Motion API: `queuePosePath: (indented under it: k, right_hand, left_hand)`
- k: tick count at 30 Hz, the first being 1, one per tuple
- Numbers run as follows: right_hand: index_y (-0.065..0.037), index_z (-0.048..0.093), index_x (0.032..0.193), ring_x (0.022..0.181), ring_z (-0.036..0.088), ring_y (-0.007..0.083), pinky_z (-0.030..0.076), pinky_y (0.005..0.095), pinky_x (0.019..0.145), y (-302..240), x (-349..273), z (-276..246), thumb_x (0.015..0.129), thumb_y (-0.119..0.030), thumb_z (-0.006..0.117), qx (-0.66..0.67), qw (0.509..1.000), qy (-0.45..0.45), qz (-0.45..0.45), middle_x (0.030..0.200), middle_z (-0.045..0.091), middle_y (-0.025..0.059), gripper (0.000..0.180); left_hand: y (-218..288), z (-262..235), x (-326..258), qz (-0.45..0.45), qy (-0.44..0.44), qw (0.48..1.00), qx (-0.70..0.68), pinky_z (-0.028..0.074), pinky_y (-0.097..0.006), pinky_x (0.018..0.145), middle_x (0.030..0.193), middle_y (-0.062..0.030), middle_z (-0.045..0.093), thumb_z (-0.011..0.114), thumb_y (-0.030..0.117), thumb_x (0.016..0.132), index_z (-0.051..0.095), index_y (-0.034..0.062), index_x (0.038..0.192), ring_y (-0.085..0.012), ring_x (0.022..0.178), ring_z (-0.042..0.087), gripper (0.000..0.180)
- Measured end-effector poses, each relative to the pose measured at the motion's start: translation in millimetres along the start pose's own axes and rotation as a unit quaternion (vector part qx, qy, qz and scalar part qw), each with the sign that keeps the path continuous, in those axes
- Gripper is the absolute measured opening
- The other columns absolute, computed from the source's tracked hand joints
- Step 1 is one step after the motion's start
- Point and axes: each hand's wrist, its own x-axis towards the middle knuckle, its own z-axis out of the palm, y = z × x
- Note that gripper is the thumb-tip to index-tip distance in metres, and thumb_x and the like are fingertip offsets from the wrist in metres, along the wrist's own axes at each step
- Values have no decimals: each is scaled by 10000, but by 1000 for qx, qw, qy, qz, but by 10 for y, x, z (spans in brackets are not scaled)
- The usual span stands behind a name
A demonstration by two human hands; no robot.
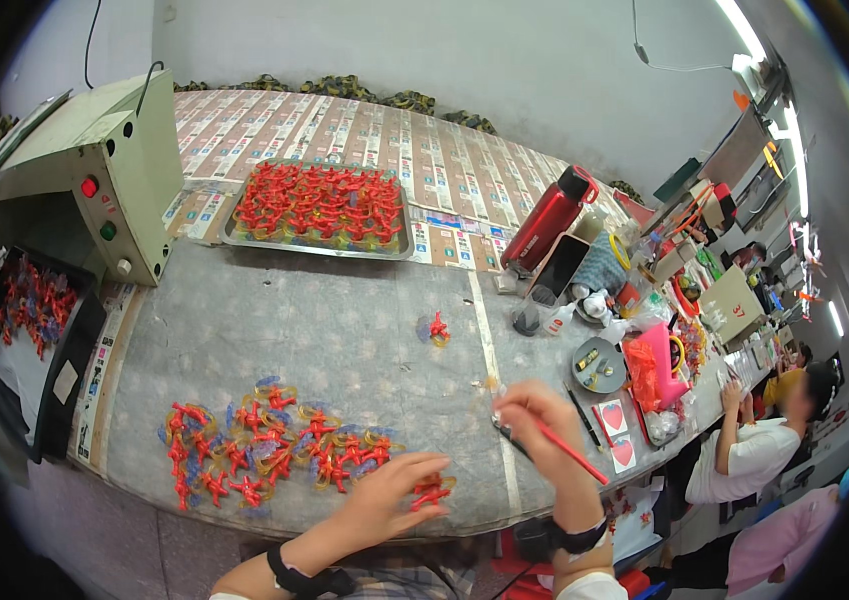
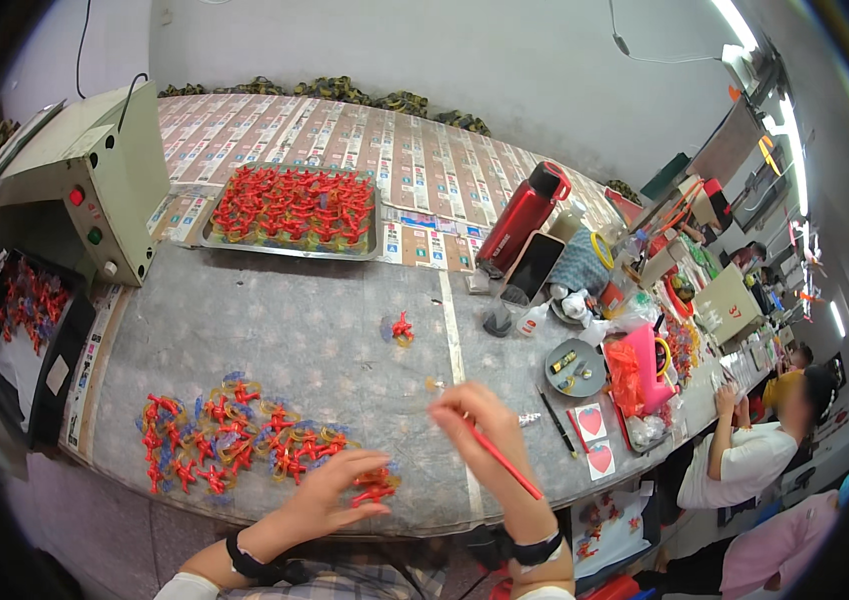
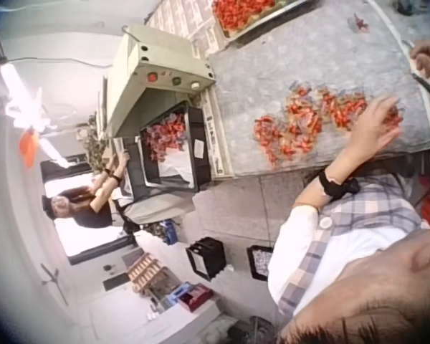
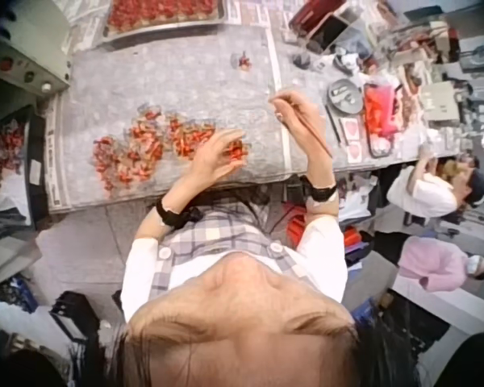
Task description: Applying a substance with a brush to the center of plastic starfish figures and arranging them on a tray.
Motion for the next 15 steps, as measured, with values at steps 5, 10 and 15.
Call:
queuePosePath:
  k: [5,10,15]
  right_hand:
    - [-12,632,876,690,645,143,484,275,576,334,933,116,889,-205,528,-37,997,-35,63,786,665,84,220]
    - [-29,636,820,546,643,202,504,317,522,1443,1457,560,768,-204,659,-338,931,-35,137,711,659,114,184]
    - [-29,623,791,481,614,185,494,313,477,1634,1561,731,708,-177,707,-291,943,-44,156,666,642,105,189]
  left_hand:
    - [-187,447,117,74,-72,964,243,352,-461,998,1146,-93,540,686,327,757,576,112,1077,-248,1114,500,400]
    - [-303,570,134,35,-80,923,375,238,-546,1043,1196,-91,519,703,337,726,575,137,1104,-267,1215,413,446]
    - [-180,391,20,50,-10,937,346,221,-574,1044,1239,-85,497,703,342,736,565,151,1137,-268,1256,378,465]
